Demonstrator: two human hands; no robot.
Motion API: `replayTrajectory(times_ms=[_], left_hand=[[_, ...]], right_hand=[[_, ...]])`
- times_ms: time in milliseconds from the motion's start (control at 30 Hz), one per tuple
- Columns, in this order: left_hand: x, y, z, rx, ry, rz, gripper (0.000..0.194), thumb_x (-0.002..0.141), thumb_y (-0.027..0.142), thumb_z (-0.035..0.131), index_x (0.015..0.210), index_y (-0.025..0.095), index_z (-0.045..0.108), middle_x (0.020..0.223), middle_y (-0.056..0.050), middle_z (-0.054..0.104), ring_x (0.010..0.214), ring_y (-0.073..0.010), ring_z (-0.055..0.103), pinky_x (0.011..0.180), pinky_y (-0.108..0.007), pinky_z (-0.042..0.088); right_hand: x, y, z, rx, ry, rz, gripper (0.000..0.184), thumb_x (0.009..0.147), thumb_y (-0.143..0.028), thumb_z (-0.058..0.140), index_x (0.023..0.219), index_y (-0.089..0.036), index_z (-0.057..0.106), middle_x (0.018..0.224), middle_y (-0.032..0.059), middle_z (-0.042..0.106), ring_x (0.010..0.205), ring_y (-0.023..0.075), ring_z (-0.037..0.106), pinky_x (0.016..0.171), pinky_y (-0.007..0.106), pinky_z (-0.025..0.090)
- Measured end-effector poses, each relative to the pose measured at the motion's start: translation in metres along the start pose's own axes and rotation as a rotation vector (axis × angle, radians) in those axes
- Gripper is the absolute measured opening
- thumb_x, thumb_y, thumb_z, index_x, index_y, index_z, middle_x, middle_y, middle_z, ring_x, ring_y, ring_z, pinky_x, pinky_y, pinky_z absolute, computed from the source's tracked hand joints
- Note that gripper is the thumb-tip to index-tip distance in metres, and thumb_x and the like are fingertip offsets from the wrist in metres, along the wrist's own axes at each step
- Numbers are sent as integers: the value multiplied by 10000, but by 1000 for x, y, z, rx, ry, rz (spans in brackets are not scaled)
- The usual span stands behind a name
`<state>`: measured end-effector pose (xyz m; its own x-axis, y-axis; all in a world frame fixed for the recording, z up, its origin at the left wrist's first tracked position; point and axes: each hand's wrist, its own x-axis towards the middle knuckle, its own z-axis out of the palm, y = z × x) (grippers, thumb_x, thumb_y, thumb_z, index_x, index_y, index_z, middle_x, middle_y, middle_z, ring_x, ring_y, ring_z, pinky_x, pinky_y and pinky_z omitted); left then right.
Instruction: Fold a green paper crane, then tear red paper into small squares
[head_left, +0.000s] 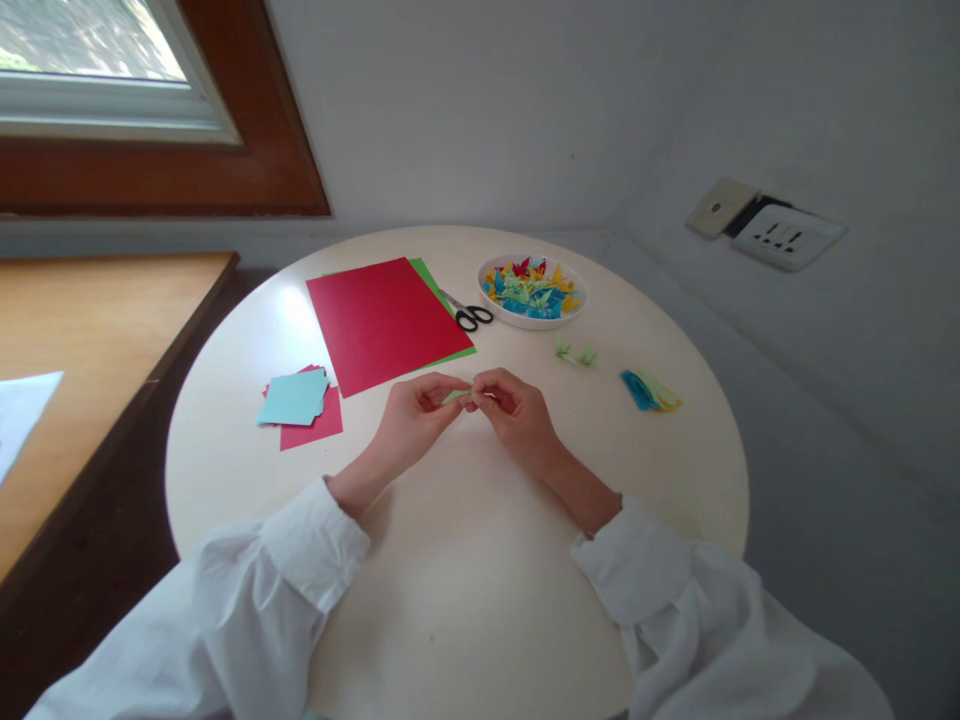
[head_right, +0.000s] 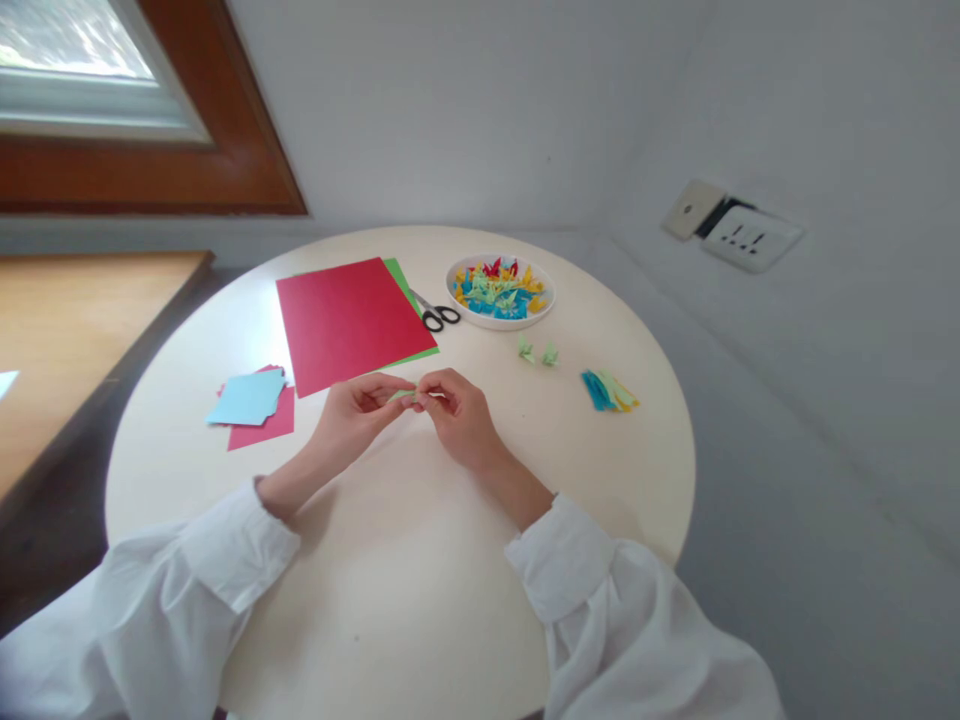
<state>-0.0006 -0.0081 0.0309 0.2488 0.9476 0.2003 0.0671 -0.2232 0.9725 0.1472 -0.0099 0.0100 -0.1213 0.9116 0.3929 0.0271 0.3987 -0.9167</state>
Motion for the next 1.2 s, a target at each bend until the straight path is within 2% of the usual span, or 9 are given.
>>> replayTrajectory(times_ms=[367, 600, 767, 1200], left_hand=[[1, -2, 0, -61, 8, -12, 186, 705, 312, 664, 766, 137, 688, 728, -56, 713, 676, -168, 661, 637, -257, 507], [1, 1, 0, -46, 16, -58, 189, 677, 300, 682, 778, 141, 674, 719, -51, 713, 666, -172, 666, 624, -262, 513], [2, -2, 0, -39, 21, -55, 184, 675, 292, 678, 779, 141, 673, 711, -48, 707, 651, -165, 659, 604, -252, 502], [0, -1, 1, 20, 11, -10, 198, 701, 296, 671, 817, 136, 684, 707, -50, 708, 635, -157, 649, 543, -222, 468]], right_hand=[[-1, -1, -2, -143, -48, -70, 75, 821, -183, 487, 758, -203, 521, 784, 1, 527, 687, 107, 549, 638, 254, 500], [-2, -2, -2, -49, -73, 15, 90, 814, -284, 547, 760, -213, 534, 841, 15, 535, 737, 125, 564, 651, 274, 521], [-3, 0, -1, -2, -36, 32, 165, 792, -361, 595, 756, -208, 546, 814, 4, 538, 678, 109, 569, 637, 272, 523], [-2, -2, 1, 11, 5, 57, 212, 772, -396, 615, 751, -195, 551, 758, 0, 558, 642, 108, 581, 646, 277, 528]])
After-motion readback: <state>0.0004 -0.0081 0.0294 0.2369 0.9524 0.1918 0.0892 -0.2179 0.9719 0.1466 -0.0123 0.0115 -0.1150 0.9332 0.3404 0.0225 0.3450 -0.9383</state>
